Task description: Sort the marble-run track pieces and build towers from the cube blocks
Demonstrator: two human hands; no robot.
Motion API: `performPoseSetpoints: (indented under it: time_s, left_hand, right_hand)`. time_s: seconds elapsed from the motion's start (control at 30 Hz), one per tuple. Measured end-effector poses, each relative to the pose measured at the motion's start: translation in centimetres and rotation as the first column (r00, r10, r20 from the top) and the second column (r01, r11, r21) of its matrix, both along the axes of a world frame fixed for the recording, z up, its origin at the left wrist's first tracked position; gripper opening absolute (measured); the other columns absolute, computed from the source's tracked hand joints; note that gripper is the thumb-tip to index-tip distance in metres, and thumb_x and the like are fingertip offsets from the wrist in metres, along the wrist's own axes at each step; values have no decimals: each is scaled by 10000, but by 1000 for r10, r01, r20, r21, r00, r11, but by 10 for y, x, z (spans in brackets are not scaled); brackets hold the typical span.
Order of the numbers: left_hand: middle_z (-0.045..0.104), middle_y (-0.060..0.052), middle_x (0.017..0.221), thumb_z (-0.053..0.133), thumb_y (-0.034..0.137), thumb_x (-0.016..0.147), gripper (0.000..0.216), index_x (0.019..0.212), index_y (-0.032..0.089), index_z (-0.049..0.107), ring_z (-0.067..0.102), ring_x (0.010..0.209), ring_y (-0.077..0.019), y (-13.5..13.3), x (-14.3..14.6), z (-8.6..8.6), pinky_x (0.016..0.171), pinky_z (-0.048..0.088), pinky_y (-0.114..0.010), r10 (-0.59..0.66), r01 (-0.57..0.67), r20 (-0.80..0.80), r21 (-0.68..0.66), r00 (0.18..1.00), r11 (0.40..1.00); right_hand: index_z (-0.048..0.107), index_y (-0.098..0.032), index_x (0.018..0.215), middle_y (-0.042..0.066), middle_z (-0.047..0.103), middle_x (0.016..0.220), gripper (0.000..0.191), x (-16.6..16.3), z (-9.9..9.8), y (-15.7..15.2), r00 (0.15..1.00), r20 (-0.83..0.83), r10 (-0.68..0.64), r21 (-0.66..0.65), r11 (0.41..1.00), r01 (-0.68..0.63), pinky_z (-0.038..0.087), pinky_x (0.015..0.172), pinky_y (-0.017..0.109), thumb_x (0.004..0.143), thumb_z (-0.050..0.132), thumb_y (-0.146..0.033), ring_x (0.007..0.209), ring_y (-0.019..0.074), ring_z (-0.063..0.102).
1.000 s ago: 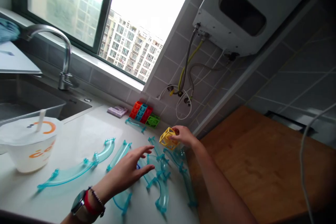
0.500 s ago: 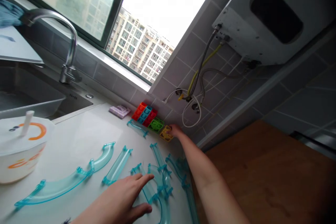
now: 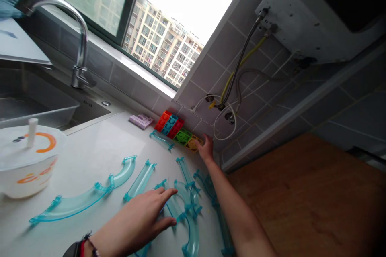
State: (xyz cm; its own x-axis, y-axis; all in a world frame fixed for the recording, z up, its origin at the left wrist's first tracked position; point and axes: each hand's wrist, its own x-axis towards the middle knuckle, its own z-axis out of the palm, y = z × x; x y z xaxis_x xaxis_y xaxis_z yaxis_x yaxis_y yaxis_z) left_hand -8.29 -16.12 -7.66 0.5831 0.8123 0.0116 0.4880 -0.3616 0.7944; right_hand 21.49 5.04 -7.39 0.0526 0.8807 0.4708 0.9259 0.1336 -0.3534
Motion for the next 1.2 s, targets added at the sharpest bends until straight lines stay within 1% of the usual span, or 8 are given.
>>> performPoseSetpoints:
  time_s: [0.17, 0.3, 0.43, 0.63, 0.73, 0.83, 1.03, 1.2]
  left_hand:
    - [713, -140, 1284, 696, 485, 891, 601, 1445, 270, 603, 661, 1206, -372, -8, 6, 1, 1037, 506, -462, -32, 29, 45, 54, 998, 998]
    - [726, -145, 1241, 712, 482, 887, 606, 1440, 258, 604, 685, 1148, -381, -17, 13, 4, 972, 529, -456, -63, 57, 56, 104, 996, 993]
    - [715, -147, 1261, 707, 488, 899, 599, 1436, 248, 596, 688, 1133, -384, -27, 24, 13, 950, 533, -459, -143, 140, 12, 149, 990, 979]
    - [725, -88, 1280, 651, 461, 948, 456, 1366, 279, 638, 681, 1170, -309, -66, 29, 15, 1012, 516, -400, -160, 152, 58, 118, 985, 981]
    - [737, -69, 1258, 628, 462, 961, 369, 1284, 291, 677, 688, 1153, -268, -89, 8, 10, 1022, 517, -363, -90, 87, 36, 74, 995, 993]
    - [723, -87, 1272, 581, 468, 983, 379, 1298, 273, 660, 682, 1163, -271, -94, -26, 2, 1032, 519, -381, 56, -45, -86, 124, 995, 991]
    - [618, -175, 1423, 644, 540, 883, 687, 1461, 191, 514, 581, 1332, -364, -36, -104, -30, 1125, 452, -512, 348, -225, -271, 398, 897, 889]
    - [625, -214, 1395, 667, 534, 825, 711, 1409, 145, 548, 620, 1280, -384, 1, -115, -29, 1085, 483, -534, 338, -177, -330, 431, 881, 885]
  right_hand:
    - [575, -118, 1345, 196, 640, 1294, 451, -11, -21, -148, 975, -220, -32, 234, 969, 84, 508, 1010, 463, 1042, 383, -391, 1198, 282, 619]
    - [690, -201, 1112, 135, 691, 1173, 221, -8, -69, -274, 952, -295, 86, 320, 947, 13, 525, 995, 496, 998, 560, -338, 1149, 304, 661]
    - [738, -217, 989, 129, 727, 1044, 192, 2, -103, -340, 959, -280, 37, 295, 954, 49, 565, 898, 521, 985, 587, -336, 1029, 332, 704]
    - [761, -215, 940, 107, 756, 929, 266, 8, -112, -354, 890, -455, 10, 191, 978, 86, 623, 721, 424, 969, 605, -428, 849, 300, 742]
    - [763, -213, 962, 102, 763, 925, 297, 5, -110, -352, 837, -548, 13, 94, 994, 46, 620, 699, 389, 962, 608, -466, 818, 282, 738]
    - [756, -198, 1002, 105, 767, 919, 340, 4, -109, -351, 781, -625, 6, 18, 1000, 6, 610, 713, 379, 969, 592, -494, 813, 275, 734]
    - [744, -186, 1021, 98, 769, 925, 355, 2, -112, -351, 688, -724, 34, -18, 997, -69, 588, 747, 351, 974, 584, -499, 834, 258, 732]
    - [741, -189, 1013, 90, 766, 921, 343, 2, -108, -352, 652, -755, 63, 25, 997, -67, 571, 737, 329, 977, 570, -485, 808, 240, 721]
